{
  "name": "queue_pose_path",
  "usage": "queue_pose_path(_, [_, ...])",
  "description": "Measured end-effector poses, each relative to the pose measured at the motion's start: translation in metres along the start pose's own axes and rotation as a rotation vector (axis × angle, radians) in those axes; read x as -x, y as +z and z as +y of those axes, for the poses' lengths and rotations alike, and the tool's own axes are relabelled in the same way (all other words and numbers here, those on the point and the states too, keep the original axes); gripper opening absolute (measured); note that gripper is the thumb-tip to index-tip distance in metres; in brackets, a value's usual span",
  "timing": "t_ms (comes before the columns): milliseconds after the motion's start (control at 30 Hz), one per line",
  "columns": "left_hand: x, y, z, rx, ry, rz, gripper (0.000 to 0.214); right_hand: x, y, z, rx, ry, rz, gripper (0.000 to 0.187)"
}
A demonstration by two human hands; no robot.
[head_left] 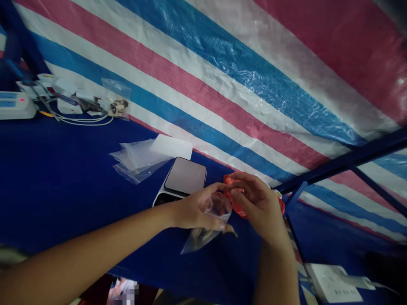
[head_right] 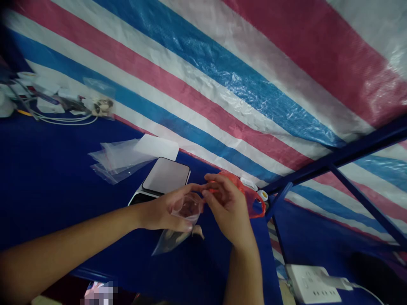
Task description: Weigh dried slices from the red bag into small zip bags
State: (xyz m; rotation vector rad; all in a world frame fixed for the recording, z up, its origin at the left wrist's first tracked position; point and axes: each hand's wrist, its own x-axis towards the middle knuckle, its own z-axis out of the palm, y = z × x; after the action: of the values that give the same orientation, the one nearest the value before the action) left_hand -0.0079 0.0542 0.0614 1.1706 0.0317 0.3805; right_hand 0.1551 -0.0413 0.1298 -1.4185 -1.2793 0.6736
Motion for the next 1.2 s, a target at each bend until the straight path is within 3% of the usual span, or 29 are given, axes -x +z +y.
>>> queue_pose_path(100, [-0.006, 0.001, 0.000, -0.017, 0.001, 0.240, 0.068, -0.008, 0.000, 0.013, 0.179, -0.044, 0.195, 0.023])
queue_pose_path(167, [-0.009, 0.000, 0.004, -0.020, 0.012, 0.367, 0.065, -0.007, -0.007, 0.018, 0.341, -0.027, 0.205, 0.023])
queue_pose_path(200, [-0.009, 0.000, 0.008, -0.023, 0.026, 0.410, 0.065, -0.005, -0.011, 0.020, 0.421, 0.016, 0.129, 0.026])
queue_pose_path(300, [-0.009, -0.005, 0.029, -0.066, 0.094, 0.450, 0.065, 0.006, -0.021, 0.023, 0.643, 0.257, -0.263, 0.025])
queue_pose_path(367, [-0.011, -0.009, 0.053, -0.180, 0.183, 0.431, 0.063, 0.013, -0.022, 0.026, 0.806, 0.410, -0.379, 0.030])
queue_pose_path(433, [-0.017, -0.015, 0.078, -0.393, 0.283, 0.390, 0.060, 0.018, -0.021, 0.030, 0.946, 0.493, -0.370, 0.041])
queue_pose_path(533, [-0.031, -0.026, 0.100, -0.808, 0.312, 0.266, 0.065, 0.027, -0.027, 0.035, 1.039, 0.543, -0.369, 0.038])
queue_pose_path(600, [-0.036, -0.033, 0.095, -1.078, 0.230, 0.153, 0.073, 0.042, -0.034, 0.039, 1.049, 0.542, -0.309, 0.035])
queue_pose_path(700, [-0.033, -0.042, 0.068, -1.401, 0.067, 0.015, 0.087, 0.084, -0.040, 0.056, 1.088, 0.493, -0.142, 0.041])
queue_pose_path(767, [-0.026, -0.045, 0.053, -1.488, 0.059, -0.048, 0.094, 0.116, -0.033, 0.075, 1.152, 0.423, -0.035, 0.049])
queue_pose_path(833, [-0.017, -0.050, 0.049, -1.459, 0.149, -0.038, 0.086, 0.141, -0.019, 0.095, 1.151, 0.256, 0.057, 0.045])
queue_pose_path(933, [-0.006, -0.069, 0.058, -1.297, 0.339, 0.174, 0.052, 0.152, 0.001, 0.111, 1.088, 0.095, 0.178, 0.046])
queue_pose_path(1033, [0.007, -0.106, 0.064, -1.111, 0.463, 0.634, 0.025, 0.143, 0.009, 0.099, 0.945, 0.073, 0.238, 0.051])
queue_pose_path(1100, [0.017, -0.133, 0.060, -1.035, 0.464, 0.970, 0.020, 0.140, 0.018, 0.076, 0.748, 0.119, 0.088, 0.050])
queue_pose_path(1133, [0.023, -0.144, 0.056, -1.029, 0.442, 1.050, 0.019, 0.140, 0.027, 0.061, 0.627, 0.159, -0.066, 0.048])
queue_pose_path(1167, [0.027, -0.153, 0.052, -1.036, 0.422, 1.084, 0.018, 0.142, 0.040, 0.047, 0.486, 0.204, -0.335, 0.045])
queue_pose_path(1200, [0.031, -0.159, 0.048, -1.044, 0.409, 1.083, 0.018, 0.145, 0.055, 0.033, 0.438, 0.198, -0.452, 0.040])
